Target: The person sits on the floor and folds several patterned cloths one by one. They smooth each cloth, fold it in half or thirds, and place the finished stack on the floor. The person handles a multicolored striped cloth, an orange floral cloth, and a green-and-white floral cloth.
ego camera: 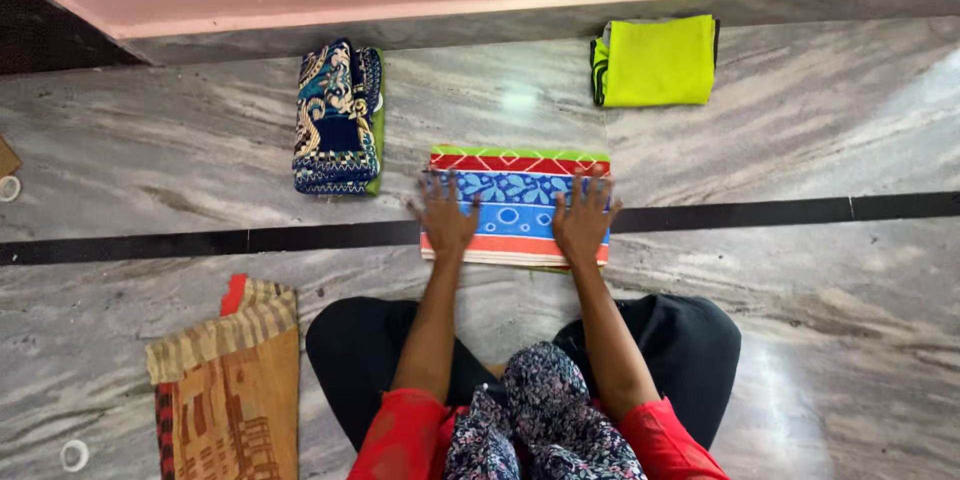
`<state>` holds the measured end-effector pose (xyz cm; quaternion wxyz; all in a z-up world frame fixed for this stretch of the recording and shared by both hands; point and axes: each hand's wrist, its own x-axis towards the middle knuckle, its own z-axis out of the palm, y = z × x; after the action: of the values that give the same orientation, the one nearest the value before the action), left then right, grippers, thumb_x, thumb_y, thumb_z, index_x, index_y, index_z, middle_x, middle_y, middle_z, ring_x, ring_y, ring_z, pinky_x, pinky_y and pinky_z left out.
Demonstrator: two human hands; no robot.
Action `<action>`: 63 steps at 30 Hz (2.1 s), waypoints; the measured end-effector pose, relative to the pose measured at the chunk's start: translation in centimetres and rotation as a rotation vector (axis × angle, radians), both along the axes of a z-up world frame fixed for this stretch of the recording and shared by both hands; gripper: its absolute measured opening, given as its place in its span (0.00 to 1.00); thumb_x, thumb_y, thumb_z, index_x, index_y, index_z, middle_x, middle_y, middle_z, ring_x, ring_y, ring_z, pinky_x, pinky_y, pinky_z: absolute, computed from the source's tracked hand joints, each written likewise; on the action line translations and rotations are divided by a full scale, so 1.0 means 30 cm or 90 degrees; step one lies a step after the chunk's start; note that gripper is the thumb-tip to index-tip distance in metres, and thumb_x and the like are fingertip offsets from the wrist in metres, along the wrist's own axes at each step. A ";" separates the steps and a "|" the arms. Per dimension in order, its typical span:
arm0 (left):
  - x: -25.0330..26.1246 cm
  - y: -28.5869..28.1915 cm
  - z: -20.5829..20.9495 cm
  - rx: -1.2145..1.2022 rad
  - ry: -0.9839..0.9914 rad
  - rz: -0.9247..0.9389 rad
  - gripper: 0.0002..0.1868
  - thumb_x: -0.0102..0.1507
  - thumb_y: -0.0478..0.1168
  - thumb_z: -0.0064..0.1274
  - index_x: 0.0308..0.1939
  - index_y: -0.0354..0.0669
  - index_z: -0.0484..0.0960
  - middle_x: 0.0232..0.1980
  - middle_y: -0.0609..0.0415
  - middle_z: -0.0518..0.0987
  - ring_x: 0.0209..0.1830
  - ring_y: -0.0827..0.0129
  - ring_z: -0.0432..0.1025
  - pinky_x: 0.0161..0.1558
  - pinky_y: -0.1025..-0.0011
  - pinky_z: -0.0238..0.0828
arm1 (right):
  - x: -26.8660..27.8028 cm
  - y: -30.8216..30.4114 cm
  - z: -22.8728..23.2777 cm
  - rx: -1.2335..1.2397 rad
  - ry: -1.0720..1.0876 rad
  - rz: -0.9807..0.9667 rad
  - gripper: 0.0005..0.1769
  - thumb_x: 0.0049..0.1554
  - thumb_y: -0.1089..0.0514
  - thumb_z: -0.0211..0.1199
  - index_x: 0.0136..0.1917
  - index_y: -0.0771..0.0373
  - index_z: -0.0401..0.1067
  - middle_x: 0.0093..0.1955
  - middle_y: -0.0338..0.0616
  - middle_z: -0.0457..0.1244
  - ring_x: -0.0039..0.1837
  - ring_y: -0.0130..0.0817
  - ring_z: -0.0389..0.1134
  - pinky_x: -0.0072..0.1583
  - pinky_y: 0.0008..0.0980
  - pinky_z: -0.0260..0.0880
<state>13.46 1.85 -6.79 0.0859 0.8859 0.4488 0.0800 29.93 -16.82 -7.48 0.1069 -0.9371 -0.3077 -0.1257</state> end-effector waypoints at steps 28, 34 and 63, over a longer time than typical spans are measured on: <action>-0.325 0.003 0.112 -0.801 -0.594 -0.194 0.35 0.52 0.28 0.68 0.60 0.54 0.72 0.58 0.55 0.76 0.55 0.72 0.74 0.55 0.73 0.77 | 0.006 -0.568 0.165 0.593 0.733 0.199 0.48 0.40 0.69 0.64 0.74 0.48 0.63 0.69 0.41 0.62 0.58 0.30 0.66 0.54 0.31 0.70; -0.338 -0.002 0.275 -0.010 -0.378 -0.156 0.29 0.40 0.41 0.74 0.44 0.45 0.84 0.43 0.44 0.81 0.42 0.60 0.74 0.46 0.63 0.72 | 0.070 -0.531 0.240 0.278 0.187 0.222 0.30 0.44 0.61 0.80 0.61 0.56 0.77 0.61 0.45 0.66 0.66 0.40 0.63 0.66 0.44 0.65; 0.064 -0.241 -0.078 0.053 -0.027 -0.211 0.36 0.67 0.56 0.42 0.79 0.52 0.61 0.82 0.47 0.54 0.82 0.55 0.48 0.76 0.37 0.33 | -0.187 0.140 0.147 0.116 0.031 0.140 0.33 0.65 0.42 0.50 0.81 0.47 0.56 0.86 0.47 0.43 0.86 0.48 0.39 0.79 0.63 0.30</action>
<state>15.38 -5.39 -9.12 0.0705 0.9488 0.2907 0.1016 24.33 -12.63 -3.08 0.2119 -0.8868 -0.3934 -0.1175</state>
